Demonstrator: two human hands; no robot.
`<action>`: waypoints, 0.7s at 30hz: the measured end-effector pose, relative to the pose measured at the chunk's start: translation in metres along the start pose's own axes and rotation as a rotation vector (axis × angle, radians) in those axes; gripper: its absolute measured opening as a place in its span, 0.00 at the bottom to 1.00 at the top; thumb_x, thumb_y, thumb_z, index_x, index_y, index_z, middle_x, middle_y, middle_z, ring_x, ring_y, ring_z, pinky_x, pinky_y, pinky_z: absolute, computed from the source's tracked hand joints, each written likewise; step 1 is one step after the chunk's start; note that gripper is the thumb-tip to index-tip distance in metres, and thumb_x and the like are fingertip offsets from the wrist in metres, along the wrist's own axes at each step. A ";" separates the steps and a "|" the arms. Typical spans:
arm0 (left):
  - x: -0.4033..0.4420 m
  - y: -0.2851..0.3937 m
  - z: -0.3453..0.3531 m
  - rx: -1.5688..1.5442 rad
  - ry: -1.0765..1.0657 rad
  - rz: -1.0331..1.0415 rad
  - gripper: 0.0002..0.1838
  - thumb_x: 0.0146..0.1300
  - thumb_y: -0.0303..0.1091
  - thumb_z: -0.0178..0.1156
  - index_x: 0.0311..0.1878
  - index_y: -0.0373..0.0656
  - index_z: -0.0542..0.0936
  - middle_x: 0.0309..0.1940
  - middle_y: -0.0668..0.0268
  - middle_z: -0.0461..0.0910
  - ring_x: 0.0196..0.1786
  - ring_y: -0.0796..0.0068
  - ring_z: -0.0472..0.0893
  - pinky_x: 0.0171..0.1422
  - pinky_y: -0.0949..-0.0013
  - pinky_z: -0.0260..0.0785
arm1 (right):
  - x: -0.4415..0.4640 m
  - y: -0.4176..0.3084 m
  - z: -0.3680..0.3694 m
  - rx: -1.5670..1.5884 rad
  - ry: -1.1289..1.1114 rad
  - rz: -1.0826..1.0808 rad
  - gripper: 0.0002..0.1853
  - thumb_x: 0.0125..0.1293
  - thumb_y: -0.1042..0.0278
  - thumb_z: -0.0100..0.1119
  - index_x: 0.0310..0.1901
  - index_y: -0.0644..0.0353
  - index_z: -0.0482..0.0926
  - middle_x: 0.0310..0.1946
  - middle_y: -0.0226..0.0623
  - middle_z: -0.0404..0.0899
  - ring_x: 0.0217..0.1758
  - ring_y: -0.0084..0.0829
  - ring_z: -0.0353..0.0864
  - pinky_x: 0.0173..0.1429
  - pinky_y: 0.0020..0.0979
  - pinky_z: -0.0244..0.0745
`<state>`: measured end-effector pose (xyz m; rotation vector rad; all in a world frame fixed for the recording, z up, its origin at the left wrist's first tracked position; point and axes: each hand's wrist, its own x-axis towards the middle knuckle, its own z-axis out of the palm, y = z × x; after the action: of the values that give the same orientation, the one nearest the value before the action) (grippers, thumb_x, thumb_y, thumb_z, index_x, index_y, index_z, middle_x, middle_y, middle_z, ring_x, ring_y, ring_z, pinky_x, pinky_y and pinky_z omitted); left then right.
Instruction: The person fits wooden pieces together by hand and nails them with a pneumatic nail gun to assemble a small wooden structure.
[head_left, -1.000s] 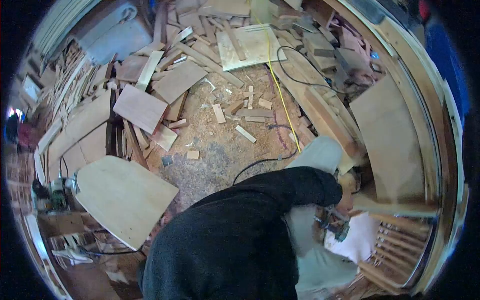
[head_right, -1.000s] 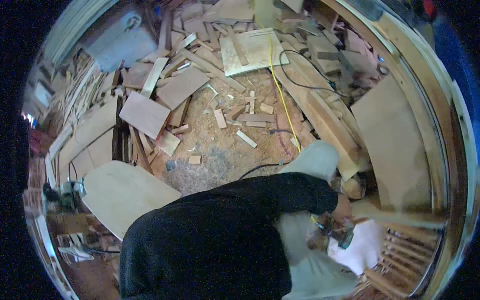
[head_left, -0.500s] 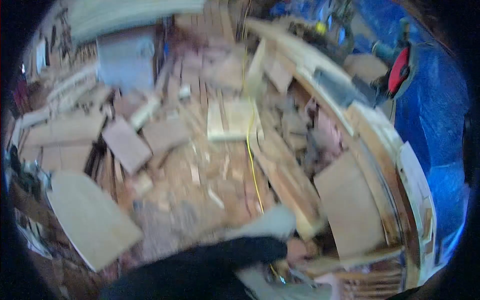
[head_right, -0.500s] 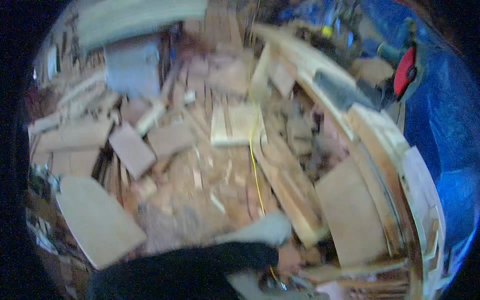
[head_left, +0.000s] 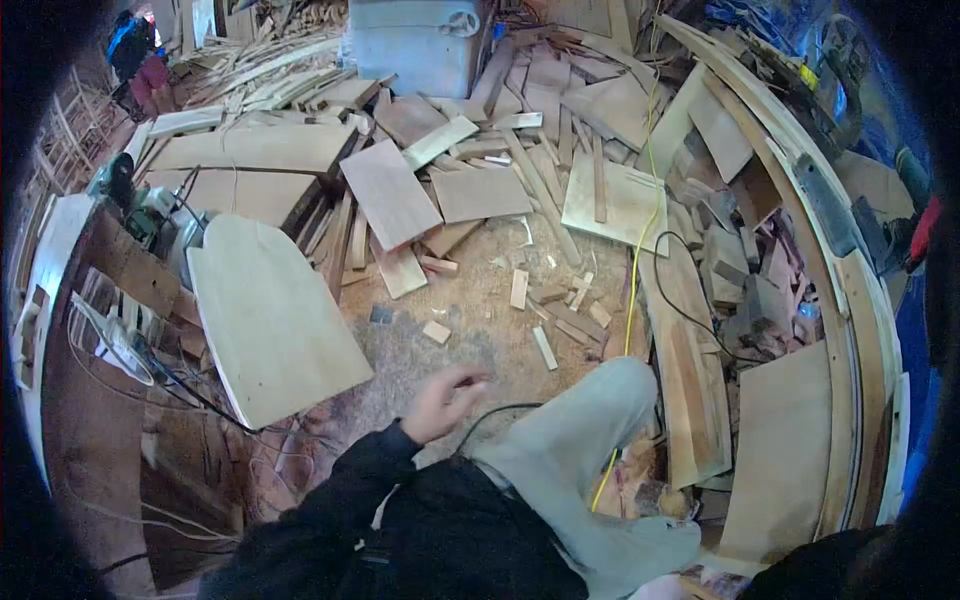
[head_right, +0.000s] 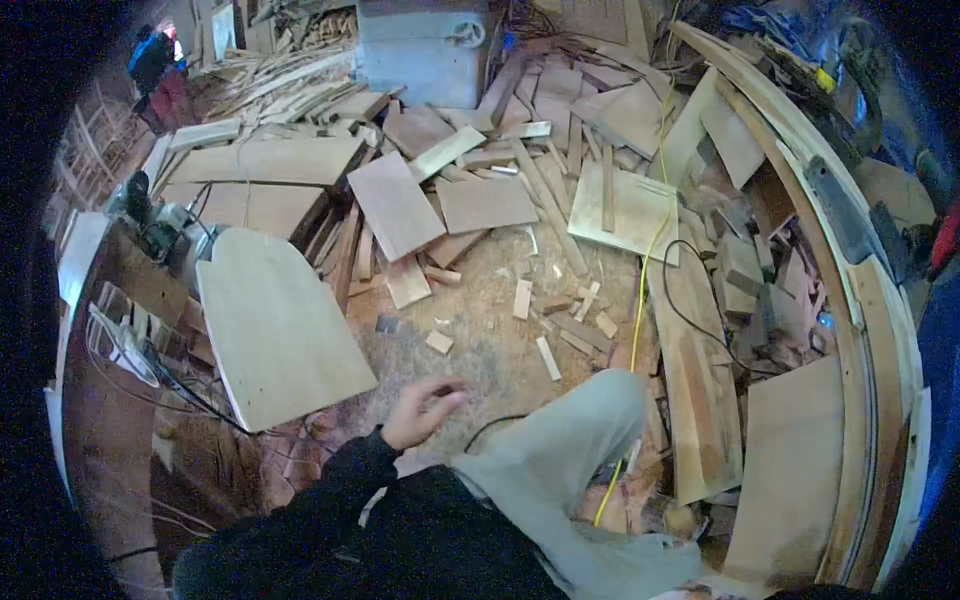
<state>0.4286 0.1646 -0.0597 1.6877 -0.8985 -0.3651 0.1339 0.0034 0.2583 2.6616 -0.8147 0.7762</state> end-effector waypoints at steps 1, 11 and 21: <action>-0.012 -0.013 -0.011 -0.004 0.057 -0.210 0.14 0.62 0.37 0.58 0.46 0.38 0.78 0.38 0.55 0.80 0.40 0.61 0.81 0.46 0.66 0.72 | 0.002 -0.002 0.000 0.005 -0.005 -0.002 0.32 0.60 0.57 0.55 0.60 0.70 0.63 0.45 0.45 0.73 0.42 0.32 0.71 0.49 0.32 0.64; -0.093 -0.197 0.023 0.385 -0.398 -0.712 0.26 0.56 0.53 0.58 0.47 0.38 0.79 0.37 0.52 0.81 0.41 0.55 0.81 0.46 0.60 0.72 | 0.048 -0.007 0.021 0.200 -0.278 -0.022 0.34 0.59 0.56 0.55 0.62 0.70 0.62 0.48 0.44 0.72 0.47 0.33 0.70 0.55 0.34 0.62; -0.071 -0.317 0.018 0.314 -0.403 -0.906 0.23 0.55 0.50 0.58 0.45 0.41 0.81 0.36 0.47 0.81 0.43 0.53 0.80 0.49 0.57 0.71 | -0.109 0.104 0.208 0.599 -1.090 0.554 0.28 0.59 0.69 0.59 0.61 0.66 0.64 0.58 0.49 0.68 0.61 0.39 0.67 0.64 0.34 0.62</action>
<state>0.4881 0.2280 -0.3734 2.3037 -0.4177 -1.2561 0.0838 -0.1115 0.0346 3.3723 -1.8403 -0.5991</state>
